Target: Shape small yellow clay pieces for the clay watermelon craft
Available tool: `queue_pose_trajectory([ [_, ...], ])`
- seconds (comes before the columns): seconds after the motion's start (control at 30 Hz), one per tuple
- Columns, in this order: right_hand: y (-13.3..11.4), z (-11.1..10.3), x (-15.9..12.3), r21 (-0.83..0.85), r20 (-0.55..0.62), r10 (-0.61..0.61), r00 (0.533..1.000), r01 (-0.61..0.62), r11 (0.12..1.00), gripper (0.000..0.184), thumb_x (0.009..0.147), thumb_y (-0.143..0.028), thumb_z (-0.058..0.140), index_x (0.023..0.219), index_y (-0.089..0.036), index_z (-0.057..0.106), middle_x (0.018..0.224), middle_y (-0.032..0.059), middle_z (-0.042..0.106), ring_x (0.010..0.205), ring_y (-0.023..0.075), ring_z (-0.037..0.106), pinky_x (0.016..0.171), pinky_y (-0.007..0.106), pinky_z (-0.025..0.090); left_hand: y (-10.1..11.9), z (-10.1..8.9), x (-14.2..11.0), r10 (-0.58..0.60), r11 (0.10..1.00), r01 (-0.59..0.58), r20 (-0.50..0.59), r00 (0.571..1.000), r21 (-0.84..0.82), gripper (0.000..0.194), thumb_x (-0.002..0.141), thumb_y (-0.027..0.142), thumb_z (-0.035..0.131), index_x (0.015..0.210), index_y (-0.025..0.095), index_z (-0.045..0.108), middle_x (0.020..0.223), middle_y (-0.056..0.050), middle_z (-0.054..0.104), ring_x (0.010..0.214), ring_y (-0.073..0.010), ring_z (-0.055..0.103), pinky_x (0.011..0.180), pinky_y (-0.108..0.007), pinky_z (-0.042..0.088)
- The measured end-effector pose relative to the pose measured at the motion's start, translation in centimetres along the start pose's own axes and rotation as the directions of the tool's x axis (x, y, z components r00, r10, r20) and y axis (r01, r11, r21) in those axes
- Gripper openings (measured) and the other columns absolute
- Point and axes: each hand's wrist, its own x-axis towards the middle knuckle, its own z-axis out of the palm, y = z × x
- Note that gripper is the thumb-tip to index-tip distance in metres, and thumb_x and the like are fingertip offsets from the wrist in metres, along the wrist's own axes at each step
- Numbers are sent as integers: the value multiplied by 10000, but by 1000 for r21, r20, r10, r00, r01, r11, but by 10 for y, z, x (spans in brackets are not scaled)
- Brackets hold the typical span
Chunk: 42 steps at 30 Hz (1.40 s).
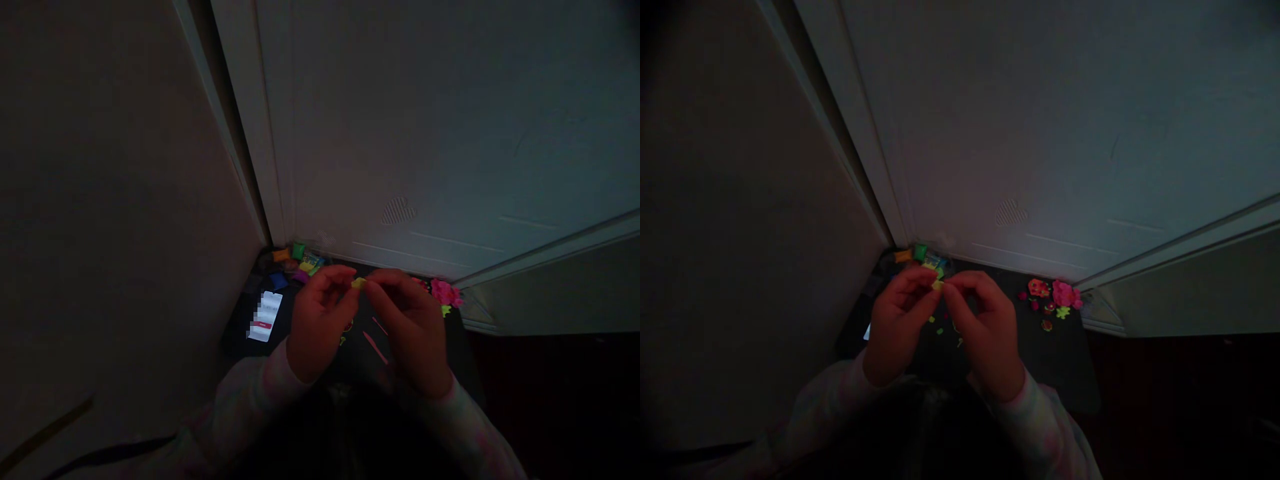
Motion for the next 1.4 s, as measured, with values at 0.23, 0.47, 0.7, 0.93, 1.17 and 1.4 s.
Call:
queue_pose_trajectory([
  [0.23, 0, -1, 0, 6, 10, 34, 999, -34, 999, 24, 746, -223, 588, 746, -213, 611, 687, -35, 610, 637, 93, 557, 586, 222, 447, 5, -7, 6, 39, 989, -47, 67, 997, 137, 74, 694, 248, 630, 730, 193, 663, 694, 10, 667, 636, -110, 594, 599, -224, 479],
  [0.47, -1, -2, -1, 61, 9, 90, 996, -91, 994, 70, 732, -267, 607, 784, -222, 621, 698, -22, 621, 644, 104, 566, 568, 228, 465, 8, -9, 6, 77, 975, -93, 87, 993, 201, 58, 706, 230, 626, 696, 203, 677, 683, 14, 673, 623, -108, 589, 600, -221, 470],
  [0.7, -1, -1, 1, 38, 39, 92, 995, -94, 995, 59, 736, -261, 598, 726, -206, 618, 663, -24, 605, 598, 94, 542, 525, 215, 438, 10, -10, 5, 52, 981, -67, 90, 995, 181, 76, 720, 215, 608, 698, 203, 681, 713, 9, 683, 659, -118, 603, 633, -228, 474],
  [0.93, 0, 0, 0, 118, 7, 133, 991, -133, 984, 63, 740, -280, 601, 732, -218, 610, 601, -45, 574, 518, 76, 500, 458, 193, 393, 11, -9, 4, 31, 987, -48, 115, 993, 153, 125, 734, 263, 592, 774, 190, 685, 740, -15, 671, 673, -125, 587, 614, -233, 461],
  [1.17, 1, 0, 0, 133, 3, 139, 990, -138, 981, 73, 744, -292, 594, 745, -221, 613, 584, -42, 567, 543, 91, 522, 469, 202, 408, 8, -10, 6, 14, 979, -35, 106, 994, 199, 72, 676, 250, 652, 710, 190, 674, 640, 8, 635, 565, -99, 529, 532, -215, 416],
  [1.4, 3, 1, 1, 155, -50, 149, 988, -139, 978, 101, 732, -317, 602, 748, -218, 616, 620, -36, 601, 491, 73, 486, 444, 197, 394, 10, -10, 6, -19, 995, 7, 123, 992, 97, 135, 741, 271, 587, 760, 193, 696, 749, -20, 684, 685, -134, 605, 639, -253, 478],
])
